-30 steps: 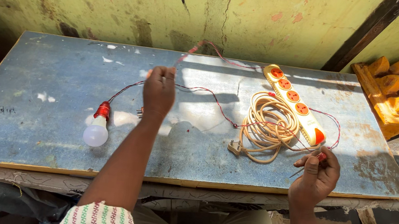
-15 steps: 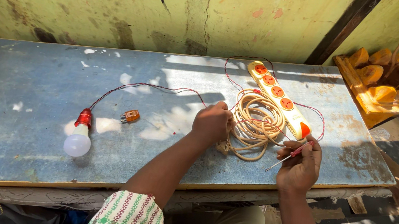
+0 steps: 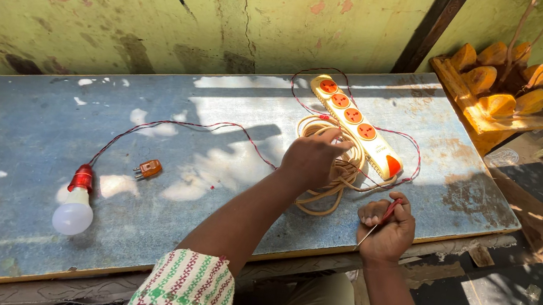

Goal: The person uses a screwdriver to unscrew the back cover of a power strip on a table, then works on the opened power strip, handling its cord and plug while a bulb and plug adapter sit nearby. The clip ends while the person is still handling the power strip and cord.

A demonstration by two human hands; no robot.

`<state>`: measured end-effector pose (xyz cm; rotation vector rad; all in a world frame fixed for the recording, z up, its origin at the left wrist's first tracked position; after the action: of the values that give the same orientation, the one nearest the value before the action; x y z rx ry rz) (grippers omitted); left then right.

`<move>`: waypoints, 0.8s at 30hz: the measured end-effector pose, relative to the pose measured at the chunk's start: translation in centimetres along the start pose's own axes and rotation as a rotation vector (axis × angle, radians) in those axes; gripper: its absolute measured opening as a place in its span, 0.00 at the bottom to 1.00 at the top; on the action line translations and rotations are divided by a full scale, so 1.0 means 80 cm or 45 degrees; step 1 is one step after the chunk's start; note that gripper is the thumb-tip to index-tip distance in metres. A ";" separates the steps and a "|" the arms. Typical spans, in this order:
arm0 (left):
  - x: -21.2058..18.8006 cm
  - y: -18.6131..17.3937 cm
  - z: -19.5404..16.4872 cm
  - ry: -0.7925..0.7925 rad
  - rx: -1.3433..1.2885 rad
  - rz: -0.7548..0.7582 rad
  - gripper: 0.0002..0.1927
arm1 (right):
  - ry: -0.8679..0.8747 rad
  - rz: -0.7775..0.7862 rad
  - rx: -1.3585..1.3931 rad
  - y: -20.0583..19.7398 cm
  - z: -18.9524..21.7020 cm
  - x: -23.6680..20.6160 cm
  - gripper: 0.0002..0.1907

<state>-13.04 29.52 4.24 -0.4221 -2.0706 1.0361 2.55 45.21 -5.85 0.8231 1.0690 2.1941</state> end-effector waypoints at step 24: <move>0.154 -0.164 0.084 -0.399 -1.487 -0.753 0.16 | 0.172 -0.191 -0.234 0.052 0.045 0.091 0.11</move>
<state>-25.54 25.03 18.08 -0.1554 -2.6670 -0.5654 -0.52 49.89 1.37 0.5041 0.9416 2.2048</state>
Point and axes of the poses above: each hand's wrist, its own x-axis towards the middle knuckle, its own y-axis out of the palm, z = x × y, the point moved 1 cm from there along x, towards the middle knuckle, and after that the axes turned 12 degrees about -y, right-handed, at the moved point
